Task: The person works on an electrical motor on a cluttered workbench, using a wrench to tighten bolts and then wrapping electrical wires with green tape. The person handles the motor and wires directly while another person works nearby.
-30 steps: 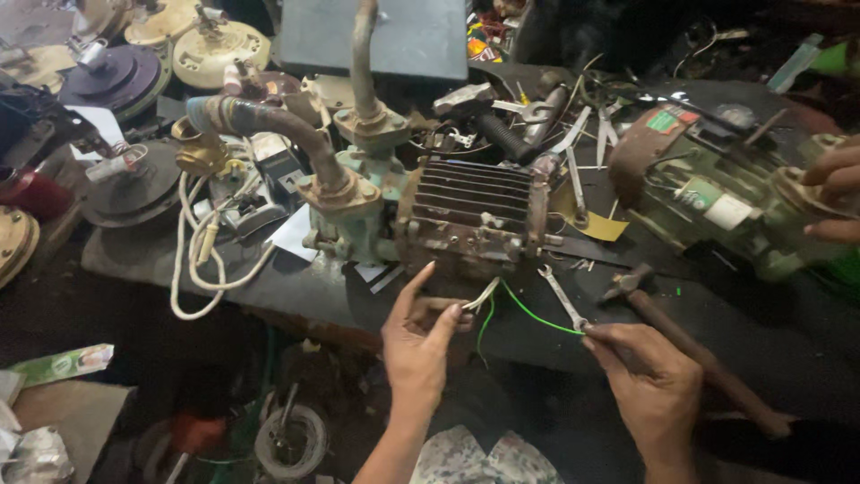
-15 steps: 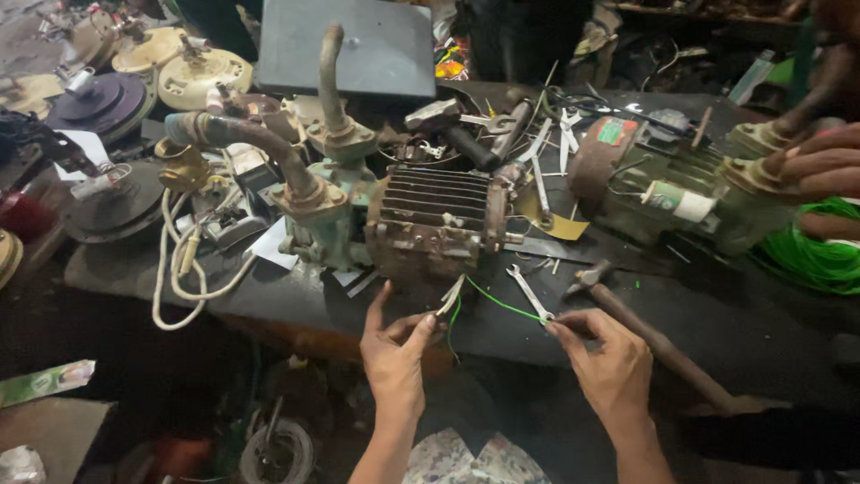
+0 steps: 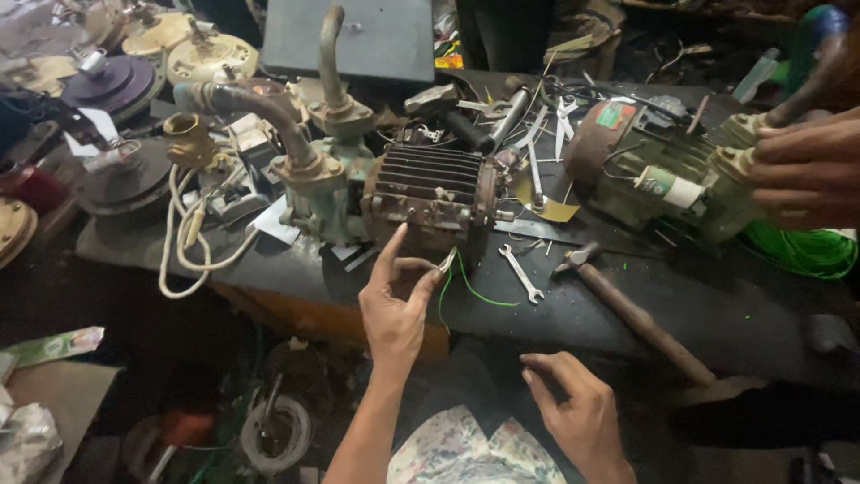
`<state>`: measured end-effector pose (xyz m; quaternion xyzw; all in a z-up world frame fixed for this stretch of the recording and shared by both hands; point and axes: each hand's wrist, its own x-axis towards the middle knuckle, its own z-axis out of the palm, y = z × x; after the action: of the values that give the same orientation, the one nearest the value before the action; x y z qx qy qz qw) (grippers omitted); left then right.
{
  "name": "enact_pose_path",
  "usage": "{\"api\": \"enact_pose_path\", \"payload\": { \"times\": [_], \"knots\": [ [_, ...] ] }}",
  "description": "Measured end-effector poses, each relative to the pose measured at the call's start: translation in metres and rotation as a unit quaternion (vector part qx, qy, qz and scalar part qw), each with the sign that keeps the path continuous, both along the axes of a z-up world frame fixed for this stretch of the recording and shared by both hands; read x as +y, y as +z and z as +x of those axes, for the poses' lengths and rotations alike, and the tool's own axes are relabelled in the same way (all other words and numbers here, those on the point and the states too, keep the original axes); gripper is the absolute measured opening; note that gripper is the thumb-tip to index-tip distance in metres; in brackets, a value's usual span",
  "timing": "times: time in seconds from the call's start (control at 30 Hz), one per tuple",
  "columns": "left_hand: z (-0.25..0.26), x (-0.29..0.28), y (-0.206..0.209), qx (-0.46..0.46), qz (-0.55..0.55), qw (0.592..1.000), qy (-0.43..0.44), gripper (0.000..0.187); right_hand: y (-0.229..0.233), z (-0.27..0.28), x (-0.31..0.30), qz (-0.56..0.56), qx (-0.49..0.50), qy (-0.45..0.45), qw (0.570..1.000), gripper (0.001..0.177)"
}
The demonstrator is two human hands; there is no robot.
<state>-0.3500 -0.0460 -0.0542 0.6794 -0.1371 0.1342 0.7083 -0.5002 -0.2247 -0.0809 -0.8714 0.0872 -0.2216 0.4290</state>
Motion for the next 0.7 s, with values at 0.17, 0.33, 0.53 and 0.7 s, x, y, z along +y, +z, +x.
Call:
{"api": "enact_pose_path", "payload": {
  "times": [0.17, 0.33, 0.53, 0.7],
  "knots": [
    [-0.005, 0.002, -0.011, -0.015, -0.002, 0.998, -0.056, 0.072, 0.014, 0.021, 0.006, -0.110, -0.116, 0.058, 0.985, 0.020],
    [-0.004, -0.001, -0.021, 0.000, -0.073, 0.993, -0.087, 0.070, 0.034, 0.072, 0.016, -0.138, -0.174, 0.089, 0.971, 0.026],
    [-0.005, -0.007, -0.034, -0.021, -0.130, 0.990, -0.056, 0.069, 0.043, 0.111, 0.029, -0.130, -0.216, 0.144, 0.957, 0.033],
    [-0.006, -0.014, -0.042, 0.002, -0.207, 0.978, -0.038, 0.076, 0.033, 0.121, 0.026, -0.155, -0.219, 0.159, 0.950, 0.027]
  ]
}}
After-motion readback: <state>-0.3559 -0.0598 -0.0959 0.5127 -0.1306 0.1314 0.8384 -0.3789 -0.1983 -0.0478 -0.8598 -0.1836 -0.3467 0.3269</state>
